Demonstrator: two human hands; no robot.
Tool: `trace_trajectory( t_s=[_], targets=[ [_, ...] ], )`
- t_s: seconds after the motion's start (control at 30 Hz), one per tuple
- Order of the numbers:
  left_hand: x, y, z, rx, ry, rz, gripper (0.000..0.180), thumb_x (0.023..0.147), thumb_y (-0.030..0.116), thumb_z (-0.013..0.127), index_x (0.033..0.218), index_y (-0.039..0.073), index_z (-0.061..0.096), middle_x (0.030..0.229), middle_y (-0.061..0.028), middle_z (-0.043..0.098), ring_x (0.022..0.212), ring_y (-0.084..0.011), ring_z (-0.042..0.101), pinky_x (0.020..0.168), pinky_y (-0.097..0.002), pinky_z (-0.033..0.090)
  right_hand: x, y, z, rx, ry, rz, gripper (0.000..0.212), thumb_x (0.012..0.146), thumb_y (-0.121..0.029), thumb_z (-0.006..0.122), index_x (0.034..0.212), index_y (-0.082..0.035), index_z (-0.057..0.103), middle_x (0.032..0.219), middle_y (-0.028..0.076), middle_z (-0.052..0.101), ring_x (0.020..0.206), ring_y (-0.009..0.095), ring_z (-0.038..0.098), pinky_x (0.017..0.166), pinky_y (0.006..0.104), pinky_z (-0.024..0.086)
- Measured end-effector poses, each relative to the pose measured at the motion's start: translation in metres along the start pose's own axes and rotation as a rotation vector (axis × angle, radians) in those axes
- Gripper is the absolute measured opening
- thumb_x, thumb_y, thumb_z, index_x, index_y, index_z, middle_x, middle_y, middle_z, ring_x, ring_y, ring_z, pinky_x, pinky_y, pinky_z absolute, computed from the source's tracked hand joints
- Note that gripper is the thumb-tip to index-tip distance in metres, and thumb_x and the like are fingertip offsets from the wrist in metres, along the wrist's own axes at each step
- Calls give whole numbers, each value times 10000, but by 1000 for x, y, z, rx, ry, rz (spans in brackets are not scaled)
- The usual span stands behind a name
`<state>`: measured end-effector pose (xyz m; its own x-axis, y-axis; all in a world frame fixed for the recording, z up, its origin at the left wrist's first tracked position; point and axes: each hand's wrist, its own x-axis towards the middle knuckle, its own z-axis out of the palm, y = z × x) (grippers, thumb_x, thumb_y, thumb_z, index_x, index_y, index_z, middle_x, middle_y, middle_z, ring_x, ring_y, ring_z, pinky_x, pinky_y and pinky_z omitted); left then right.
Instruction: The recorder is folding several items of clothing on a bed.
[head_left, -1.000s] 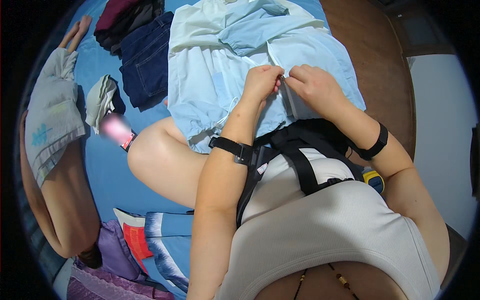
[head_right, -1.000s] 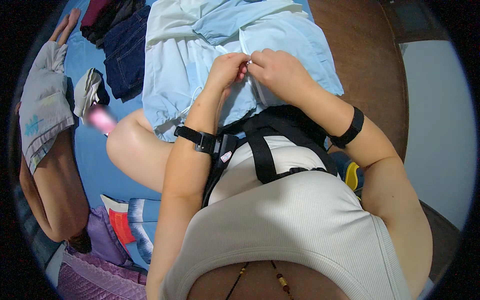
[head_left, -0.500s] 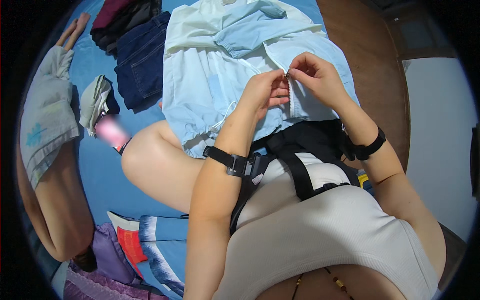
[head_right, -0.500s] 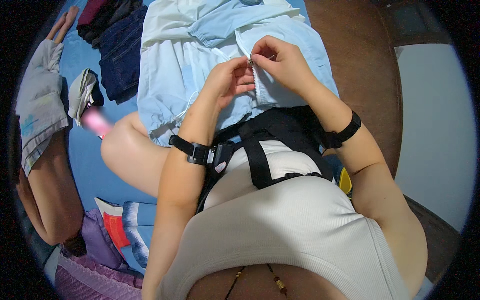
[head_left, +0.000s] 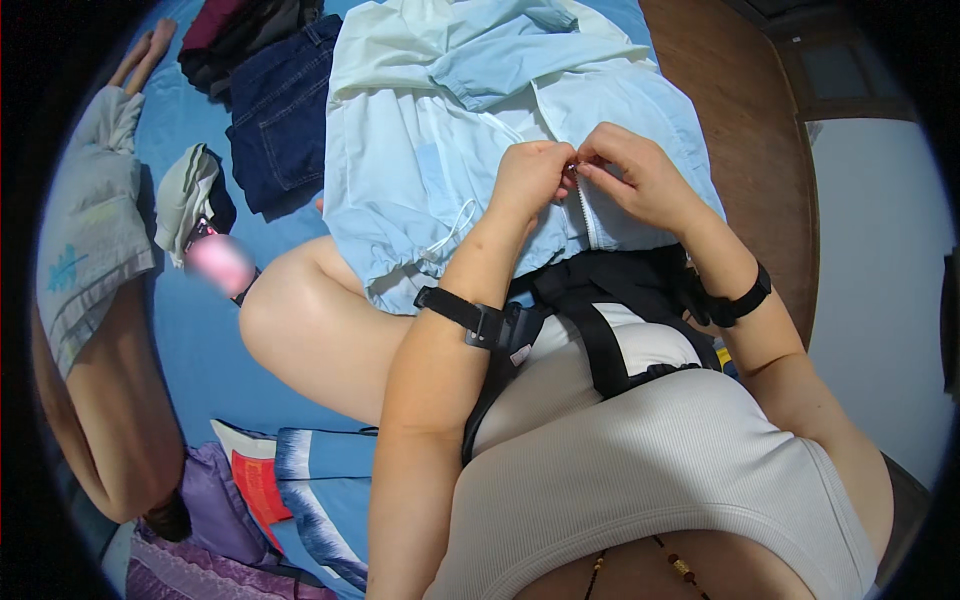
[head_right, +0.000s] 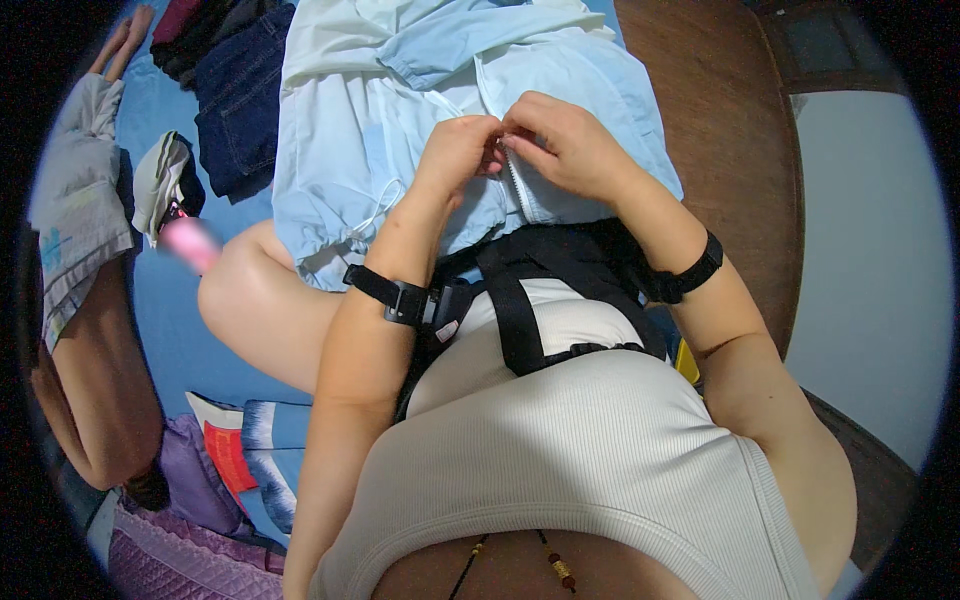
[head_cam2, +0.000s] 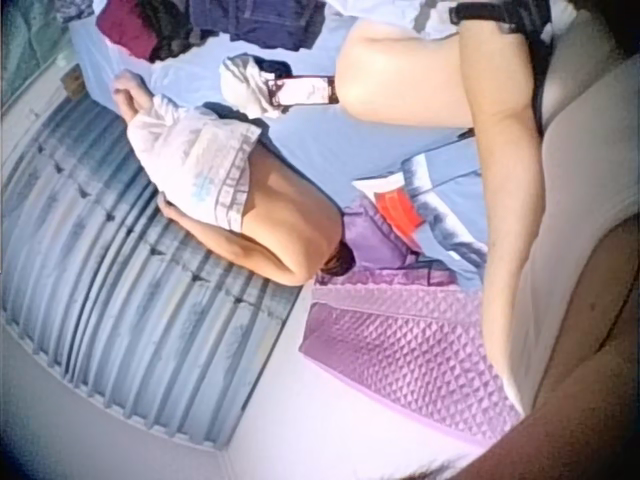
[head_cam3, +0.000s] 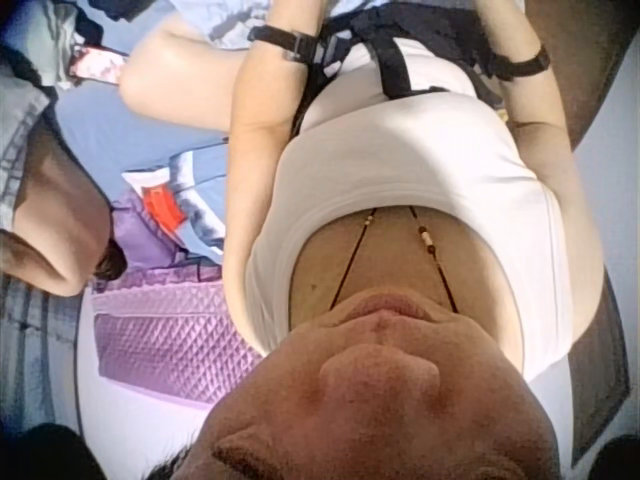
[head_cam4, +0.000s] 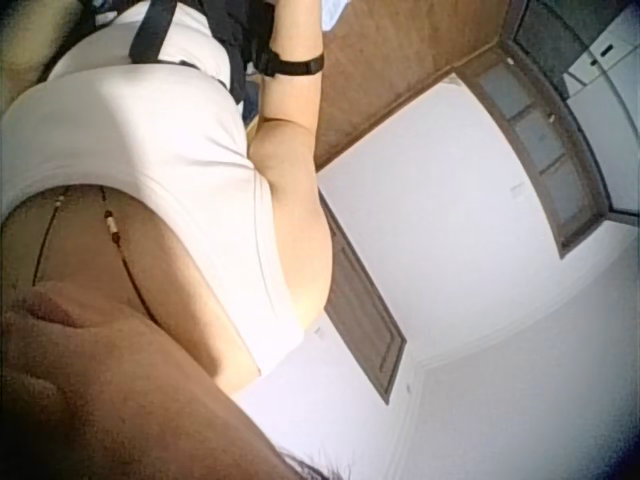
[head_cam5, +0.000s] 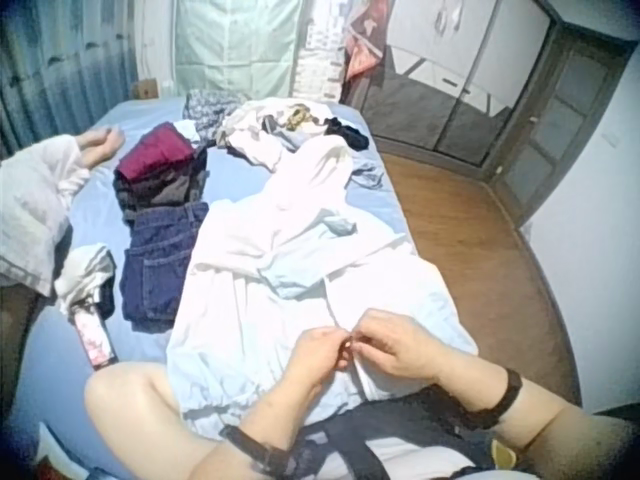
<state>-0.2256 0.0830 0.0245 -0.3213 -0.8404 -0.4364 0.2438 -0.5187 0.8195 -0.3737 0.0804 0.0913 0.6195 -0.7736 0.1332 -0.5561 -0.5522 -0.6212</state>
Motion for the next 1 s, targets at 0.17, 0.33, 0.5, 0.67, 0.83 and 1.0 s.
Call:
trace_trajectory(
  t_s=[0.17, 0.33, 0.5, 0.67, 0.83, 1.0],
  targets=[
    [-10, 13, 12, -171, -11, -16, 245, 807, 261, 570, 743, 27, 603, 608, -19, 559, 523, -77, 499, 483, -197, 409, -1, 11, -7, 234, 145, 357, 108, 821, -127, 569, 825, -20, 558, 712, 30, 563, 637, 99, 521, 584, 238, 427],
    [-17, 0, 15, 20, 17, 232, 143, 749, 132, 655, 732, 4, 593, 606, 3, 568, 534, -49, 485, 484, -206, 377, 2, 10, -7, 267, 165, 369, 106, 816, -130, 579, 829, -26, 563, 715, 17, 570, 639, 79, 515, 569, 219, 425],
    [-17, -2, 15, 158, 52, 301, 121, 776, 116, 641, 724, 22, 584, 610, 10, 557, 538, -47, 479, 499, -186, 371, 5, 5, -12, 15, 162, 113, 119, 777, -109, 607, 831, -18, 552, 748, 71, 566, 630, 147, 543, 561, 255, 451],
    [-15, -3, 12, 246, 0, 329, 151, 805, 166, 603, 746, 28, 584, 632, 4, 554, 545, -60, 494, 501, -189, 387, 10, 0, -13, 53, 175, 214, 114, 774, -104, 604, 823, -18, 548, 733, 86, 556, 637, 173, 549, 565, 268, 454],
    [-10, 8, 3, -332, -56, 14, 259, 848, 308, 513, 792, 59, 563, 722, -7, 560, 580, -87, 536, 519, -207, 455, 7, -11, -19, -37, 75, 198, 98, 771, -89, 594, 820, -20, 544, 737, 97, 555, 648, 209, 563, 577, 292, 456],
    [2, 3, 7, -154, -47, 92, 107, 818, 154, 550, 768, 63, 576, 658, -2, 561, 575, -70, 530, 511, -190, 446, 4, -11, -18, -178, -25, 40, 88, 786, -63, 602, 836, -11, 551, 751, 84, 538, 647, 179, 554, 582, 262, 445]
  ],
)
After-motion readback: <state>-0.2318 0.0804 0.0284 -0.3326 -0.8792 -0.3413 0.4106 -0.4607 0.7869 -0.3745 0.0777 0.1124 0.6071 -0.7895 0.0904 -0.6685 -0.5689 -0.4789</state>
